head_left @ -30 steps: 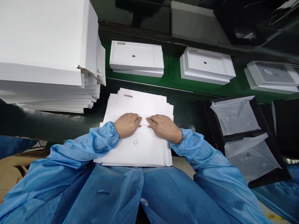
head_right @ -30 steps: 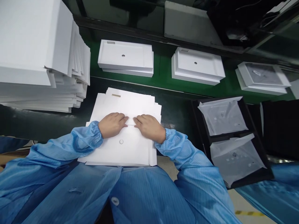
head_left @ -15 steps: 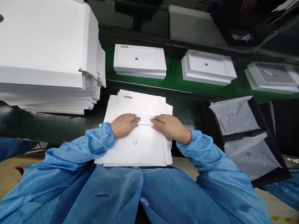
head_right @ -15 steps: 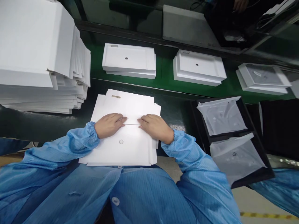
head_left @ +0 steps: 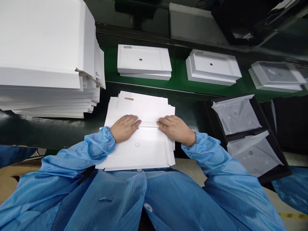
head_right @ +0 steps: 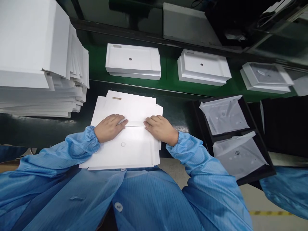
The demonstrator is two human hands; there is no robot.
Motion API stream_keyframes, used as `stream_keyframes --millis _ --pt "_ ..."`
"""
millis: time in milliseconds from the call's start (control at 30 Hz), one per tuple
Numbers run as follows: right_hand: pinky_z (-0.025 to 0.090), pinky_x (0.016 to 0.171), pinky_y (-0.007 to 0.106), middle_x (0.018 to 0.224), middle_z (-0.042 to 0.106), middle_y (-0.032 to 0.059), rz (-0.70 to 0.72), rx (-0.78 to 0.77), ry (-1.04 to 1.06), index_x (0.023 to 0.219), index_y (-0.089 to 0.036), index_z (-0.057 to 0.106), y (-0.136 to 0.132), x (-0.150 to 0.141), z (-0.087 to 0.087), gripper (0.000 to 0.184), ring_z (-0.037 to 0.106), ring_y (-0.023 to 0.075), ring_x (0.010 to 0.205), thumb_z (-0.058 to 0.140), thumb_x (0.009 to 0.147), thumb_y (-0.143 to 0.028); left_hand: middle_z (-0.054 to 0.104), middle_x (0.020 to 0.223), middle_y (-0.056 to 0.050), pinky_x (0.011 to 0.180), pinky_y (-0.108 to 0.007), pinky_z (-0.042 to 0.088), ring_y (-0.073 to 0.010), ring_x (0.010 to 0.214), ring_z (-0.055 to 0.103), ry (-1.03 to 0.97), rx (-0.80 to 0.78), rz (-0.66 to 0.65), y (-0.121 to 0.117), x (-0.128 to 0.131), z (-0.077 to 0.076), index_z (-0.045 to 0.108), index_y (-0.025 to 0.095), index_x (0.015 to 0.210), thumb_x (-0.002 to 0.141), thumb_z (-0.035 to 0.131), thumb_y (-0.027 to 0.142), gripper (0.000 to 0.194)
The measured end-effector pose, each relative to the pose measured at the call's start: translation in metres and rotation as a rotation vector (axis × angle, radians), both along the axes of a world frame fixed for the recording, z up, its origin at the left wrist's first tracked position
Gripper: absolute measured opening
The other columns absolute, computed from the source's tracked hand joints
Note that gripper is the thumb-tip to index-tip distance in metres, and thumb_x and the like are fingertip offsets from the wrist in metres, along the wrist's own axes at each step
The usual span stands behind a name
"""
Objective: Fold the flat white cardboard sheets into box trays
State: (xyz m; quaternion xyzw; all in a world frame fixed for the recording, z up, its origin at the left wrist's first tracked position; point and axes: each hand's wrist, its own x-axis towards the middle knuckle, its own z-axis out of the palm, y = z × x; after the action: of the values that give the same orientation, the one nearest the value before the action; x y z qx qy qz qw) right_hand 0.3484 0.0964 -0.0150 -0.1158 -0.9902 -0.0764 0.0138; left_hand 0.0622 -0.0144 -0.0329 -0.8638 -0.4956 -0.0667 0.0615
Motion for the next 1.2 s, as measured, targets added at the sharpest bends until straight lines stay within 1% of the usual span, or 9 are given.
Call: stream_keyframes --millis 233,367,467,633,767,867,1033,1100,1200 --pt "0.04 0.078 0.037 0.09 0.069 0.0103 0.041 -0.049 0.027 0.112 -0.007 0.071 0.004 -0.005 -0.007 0.032 0.056 0.0216 0.084 0.043 0.106 -0.021 0.064 0.128 -0.017 0.101 -0.045 0.049 -0.029 0.118 0.06 -0.043 -0.04 0.007 0.001 0.001 0.0 0.064 0.014 0.132 0.102 0.05 0.025 0.035" --pt "0.041 0.078 0.035 0.085 0.07 0.0086 0.078 -0.074 0.082 0.1 -0.011 0.074 0.006 -0.005 -0.009 0.032 0.057 0.0195 0.08 0.043 0.106 -0.021 0.065 0.124 -0.015 0.097 -0.044 0.049 -0.0279 0.112 0.061 -0.056 -0.025 0.01 0.002 0.001 -0.003 0.065 0.016 0.129 0.102 0.05 0.028 0.033" --pt "0.042 0.078 0.035 0.081 0.069 0.0081 0.085 -0.071 0.09 0.091 -0.012 0.074 0.004 -0.003 -0.005 0.034 0.056 0.0194 0.078 0.044 0.106 -0.021 0.065 0.123 -0.014 0.095 -0.044 0.049 -0.0275 0.11 0.06 -0.056 -0.017 0.038 -0.001 -0.003 0.0 0.067 0.021 0.128 0.102 0.05 0.033 0.033" --pt "0.042 0.078 0.035 0.081 0.07 0.0082 0.048 -0.072 0.062 0.088 -0.013 0.075 0.004 0.012 0.006 0.034 0.058 0.02 0.077 0.046 0.105 -0.021 0.066 0.119 -0.013 0.094 -0.044 0.049 -0.0269 0.107 0.061 -0.086 -0.082 0.162 -0.016 -0.031 0.013 0.068 0.023 0.127 0.101 0.052 0.039 0.034" --pt "0.043 0.082 0.036 0.093 0.072 0.0114 -0.04 -0.157 0.006 0.098 -0.013 0.076 0.004 0.019 0.014 0.031 0.062 0.0227 0.087 0.049 0.104 -0.028 0.067 0.115 -0.013 0.091 -0.043 0.05 -0.0271 0.104 0.062 -0.11 -0.132 0.243 -0.029 -0.058 0.016 0.071 0.023 0.125 0.101 0.052 0.037 0.033" --pt "0.044 0.088 0.04 0.108 0.071 0.0149 -0.098 -0.207 -0.008 0.111 -0.013 0.073 -0.003 0.0 0.016 0.038 0.062 0.0275 0.098 0.05 0.103 -0.042 0.066 0.116 -0.013 0.092 -0.044 0.051 -0.0278 0.106 0.062 -0.137 -0.174 0.252 -0.03 -0.065 0.013 0.069 0.022 0.128 0.1 0.054 0.036 0.035" --pt "0.043 0.101 0.042 0.129 0.063 0.0182 -0.157 -0.321 0.05 0.141 -0.008 0.056 -0.029 -0.069 0.009 0.055 0.057 0.031 0.113 0.049 0.103 -0.048 0.063 0.125 -0.015 0.099 -0.047 0.05 -0.0295 0.114 0.06 -0.173 -0.216 0.236 -0.022 -0.063 0.01 0.064 0.02 0.135 0.098 0.059 0.035 0.04" --pt "0.043 0.101 0.042 0.128 0.062 0.0189 -0.181 -0.337 0.065 0.144 -0.007 0.052 -0.036 -0.094 0.005 0.059 0.056 0.0317 0.112 0.054 0.101 -0.047 0.062 0.125 -0.015 0.1 -0.046 0.049 -0.0288 0.115 0.06 -0.189 -0.228 0.231 -0.019 -0.063 0.009 0.062 0.02 0.137 0.096 0.063 0.033 0.043" --pt "0.044 0.097 0.042 0.119 0.063 0.0171 -0.213 -0.345 0.077 0.141 -0.011 0.055 -0.041 -0.114 -0.003 0.055 0.056 0.0308 0.104 0.057 0.099 -0.046 0.063 0.12 -0.013 0.098 -0.043 0.05 -0.0268 0.11 0.061 -0.2 -0.264 0.233 -0.015 -0.065 0.008 0.061 0.019 0.137 0.092 0.069 0.031 0.047"
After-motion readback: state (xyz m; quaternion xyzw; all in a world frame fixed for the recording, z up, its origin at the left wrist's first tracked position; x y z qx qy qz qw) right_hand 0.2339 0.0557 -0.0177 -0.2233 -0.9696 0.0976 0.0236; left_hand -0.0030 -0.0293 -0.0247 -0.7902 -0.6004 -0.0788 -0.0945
